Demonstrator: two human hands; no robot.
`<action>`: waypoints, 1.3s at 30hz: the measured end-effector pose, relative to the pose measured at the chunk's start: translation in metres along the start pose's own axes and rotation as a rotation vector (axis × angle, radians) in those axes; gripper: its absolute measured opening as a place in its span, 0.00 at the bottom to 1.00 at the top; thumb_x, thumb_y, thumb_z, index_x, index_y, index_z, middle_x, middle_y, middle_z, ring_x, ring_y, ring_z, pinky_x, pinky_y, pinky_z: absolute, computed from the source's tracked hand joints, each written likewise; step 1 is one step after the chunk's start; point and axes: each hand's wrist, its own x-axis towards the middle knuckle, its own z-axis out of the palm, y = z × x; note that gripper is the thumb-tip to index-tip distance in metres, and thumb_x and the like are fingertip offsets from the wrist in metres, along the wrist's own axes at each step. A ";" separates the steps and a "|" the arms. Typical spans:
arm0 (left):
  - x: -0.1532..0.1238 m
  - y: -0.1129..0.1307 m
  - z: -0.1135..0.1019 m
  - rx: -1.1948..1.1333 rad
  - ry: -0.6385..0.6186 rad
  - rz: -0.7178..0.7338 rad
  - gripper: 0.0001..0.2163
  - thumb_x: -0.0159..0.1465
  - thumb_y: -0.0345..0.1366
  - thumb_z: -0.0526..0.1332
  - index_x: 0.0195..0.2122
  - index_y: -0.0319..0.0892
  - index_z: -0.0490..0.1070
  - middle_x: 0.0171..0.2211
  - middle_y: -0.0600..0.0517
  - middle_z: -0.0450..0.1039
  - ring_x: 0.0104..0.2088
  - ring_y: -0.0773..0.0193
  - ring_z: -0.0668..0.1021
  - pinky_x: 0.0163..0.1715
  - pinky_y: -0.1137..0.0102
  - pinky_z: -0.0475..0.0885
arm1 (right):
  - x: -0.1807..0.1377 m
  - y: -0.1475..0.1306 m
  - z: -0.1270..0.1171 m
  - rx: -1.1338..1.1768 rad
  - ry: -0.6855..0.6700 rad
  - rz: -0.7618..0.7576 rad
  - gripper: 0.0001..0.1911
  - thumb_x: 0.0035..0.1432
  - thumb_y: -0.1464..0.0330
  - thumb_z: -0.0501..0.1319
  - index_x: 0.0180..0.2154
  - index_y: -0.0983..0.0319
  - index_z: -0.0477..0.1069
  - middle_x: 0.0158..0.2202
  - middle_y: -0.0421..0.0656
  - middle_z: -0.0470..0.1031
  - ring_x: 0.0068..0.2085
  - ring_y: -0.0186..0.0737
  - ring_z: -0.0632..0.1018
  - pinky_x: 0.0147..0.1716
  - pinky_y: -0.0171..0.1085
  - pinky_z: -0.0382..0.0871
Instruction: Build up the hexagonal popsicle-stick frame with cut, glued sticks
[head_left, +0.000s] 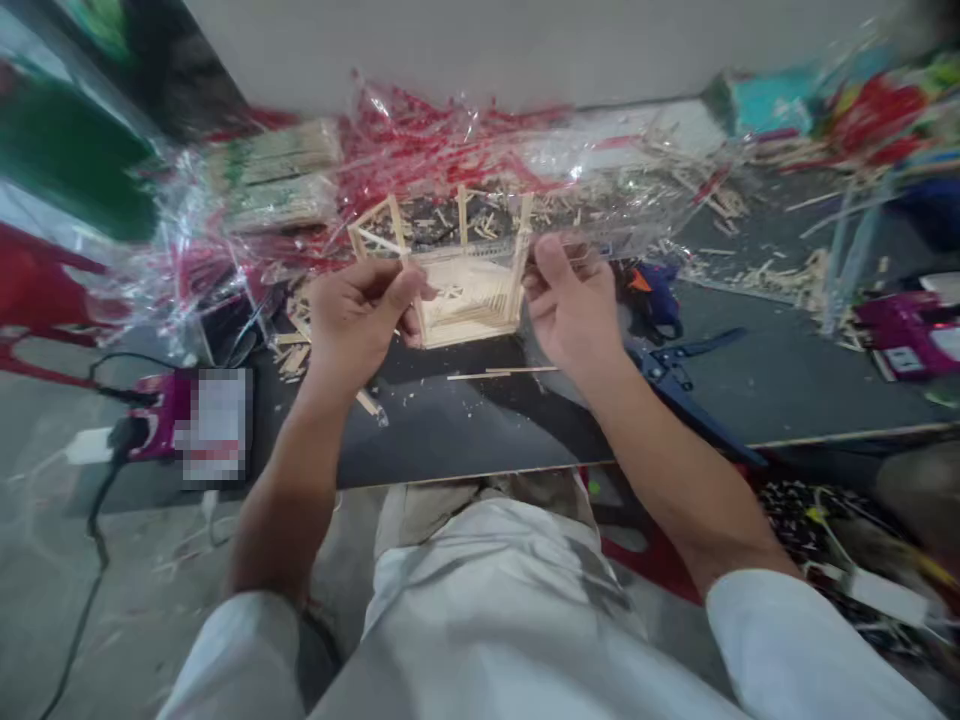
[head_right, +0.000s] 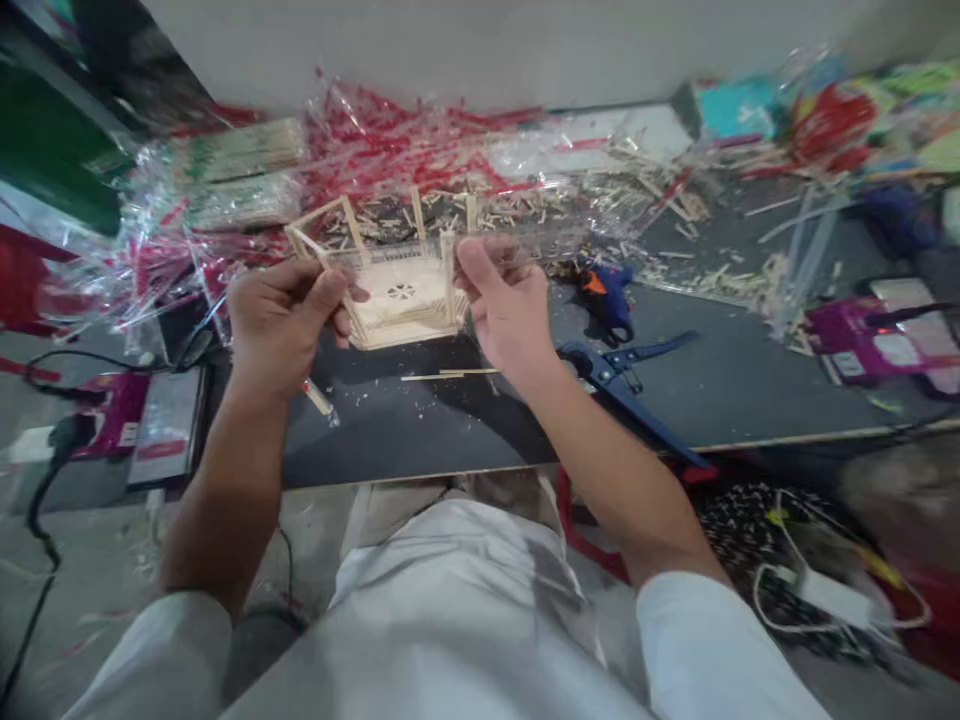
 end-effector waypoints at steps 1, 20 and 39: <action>0.000 0.000 0.000 0.000 0.004 0.001 0.19 0.63 0.56 0.70 0.33 0.42 0.81 0.21 0.55 0.75 0.18 0.73 0.74 0.17 0.78 0.72 | -0.001 0.000 0.000 -0.016 0.006 -0.002 0.22 0.38 0.51 0.81 0.27 0.54 0.76 0.29 0.33 0.77 0.30 0.27 0.75 0.32 0.30 0.75; 0.005 -0.001 0.003 -0.126 0.090 0.011 0.18 0.62 0.54 0.72 0.33 0.42 0.80 0.24 0.54 0.78 0.14 0.75 0.71 0.12 0.78 0.67 | 0.007 0.005 0.009 -0.146 0.012 -0.063 0.20 0.47 0.50 0.77 0.34 0.51 0.73 0.31 0.34 0.79 0.35 0.34 0.80 0.29 0.36 0.75; 0.003 -0.007 -0.001 -0.066 0.073 0.020 0.20 0.62 0.57 0.69 0.34 0.43 0.80 0.24 0.54 0.78 0.16 0.74 0.72 0.13 0.77 0.68 | 0.007 0.001 0.013 -0.173 0.014 -0.113 0.16 0.49 0.52 0.76 0.30 0.50 0.72 0.32 0.36 0.79 0.33 0.36 0.79 0.29 0.38 0.74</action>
